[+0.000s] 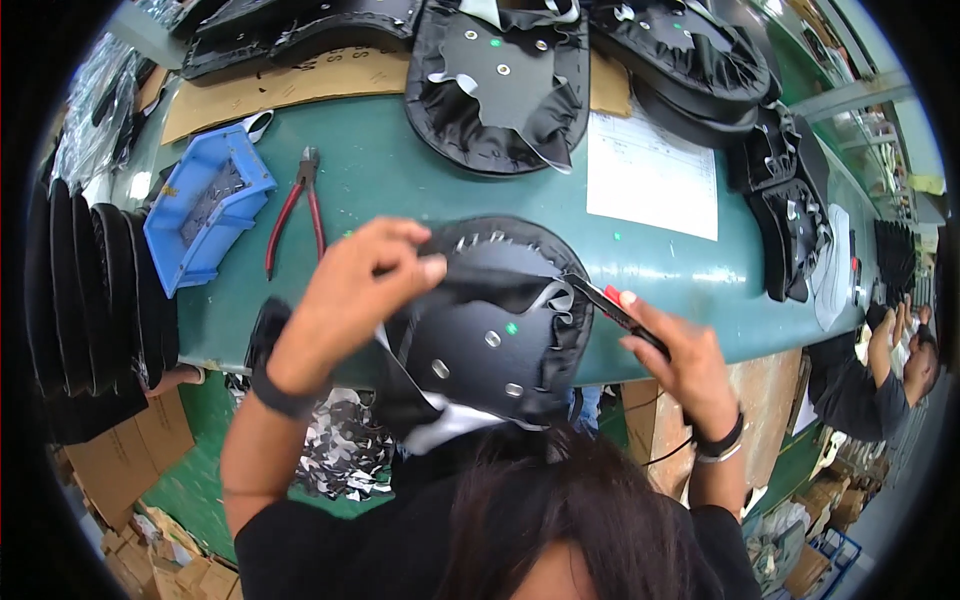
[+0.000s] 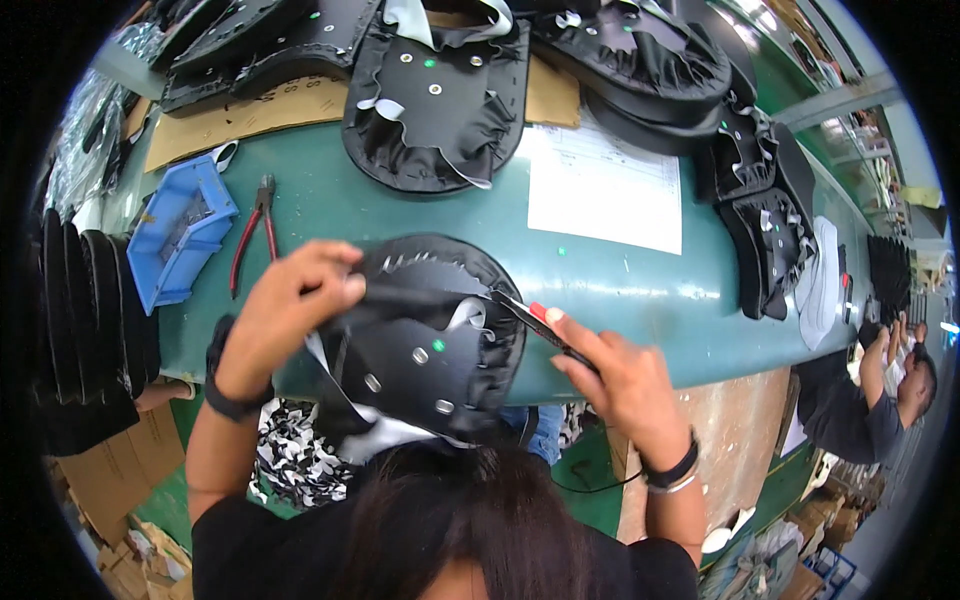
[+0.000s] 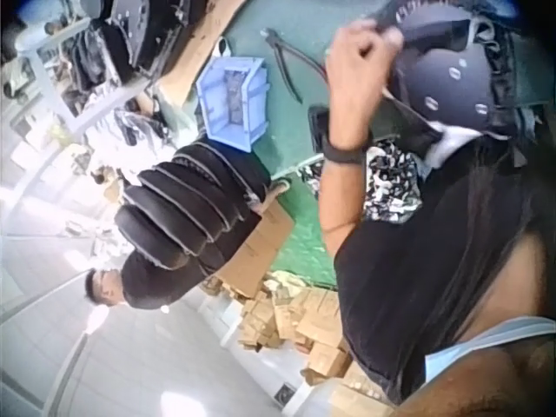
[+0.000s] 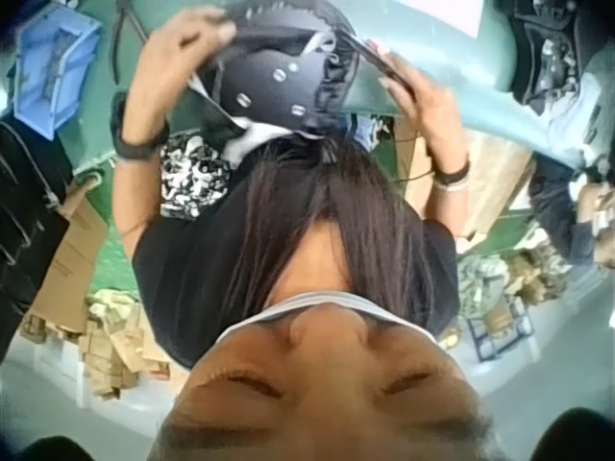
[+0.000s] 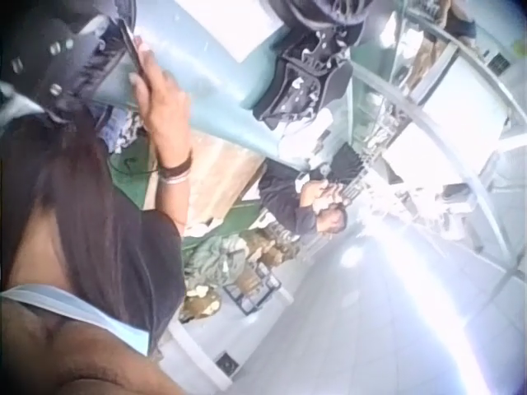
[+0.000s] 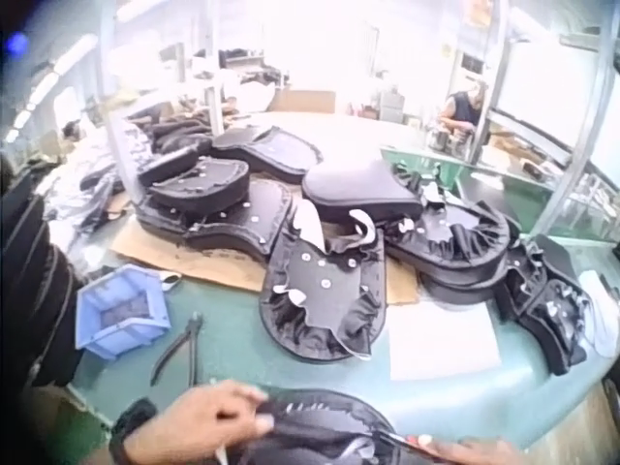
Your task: The person trims excess fabric or plastic from upholstered chair components using a utility knife.
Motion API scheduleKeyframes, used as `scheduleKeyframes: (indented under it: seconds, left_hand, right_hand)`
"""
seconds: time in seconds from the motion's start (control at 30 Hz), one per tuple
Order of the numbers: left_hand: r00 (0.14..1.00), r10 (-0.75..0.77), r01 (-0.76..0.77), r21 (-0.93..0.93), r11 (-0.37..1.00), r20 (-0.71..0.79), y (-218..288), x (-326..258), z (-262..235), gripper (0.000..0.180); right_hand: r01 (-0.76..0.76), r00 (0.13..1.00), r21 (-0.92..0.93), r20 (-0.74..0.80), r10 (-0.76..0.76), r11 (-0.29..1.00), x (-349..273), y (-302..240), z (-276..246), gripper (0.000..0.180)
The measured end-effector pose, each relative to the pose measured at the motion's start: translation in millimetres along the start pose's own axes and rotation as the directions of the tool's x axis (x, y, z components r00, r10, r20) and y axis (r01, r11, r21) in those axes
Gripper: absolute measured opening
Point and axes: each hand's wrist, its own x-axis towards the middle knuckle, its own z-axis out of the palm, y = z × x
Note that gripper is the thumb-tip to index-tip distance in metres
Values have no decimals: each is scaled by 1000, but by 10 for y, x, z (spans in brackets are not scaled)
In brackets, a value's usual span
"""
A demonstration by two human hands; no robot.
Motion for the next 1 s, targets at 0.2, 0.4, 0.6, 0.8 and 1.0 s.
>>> scheduleKeyframes:
  seconds: [0.2, 0.4, 0.6, 0.8, 1.0]
  left_hand:
    - [990, 136, -140, -209, 968, -34, 414, -66, 403, 12]
    - [942, 335, -324, 296, 899, 16, 311, 282, 641, 21]
    - [835, 293, -550, -721, 422, -466, 394, 546, 550, 10]
    - [937, 331, -342, 497, 798, 114, 607, 354, 554, 32]
    - [860, 511, -484, 341, 806, 13, 410, 374, 741, 25]
  right_hand:
    - [321, 945, -68, 95, -314, 945, 483, 182, -271, 45]
    - [381, 915, -129, 197, -353, 915, 557, 192, -253, 50]
    - [146, 985, 260, -122, -118, 955, -131, 66, 182, 61]
    - [41, 994, 323, -108, -6, 945, -118, -70, 91, 49]
    - [16, 1000, 435, -23, -7, 900, -53, 26, 173, 49]
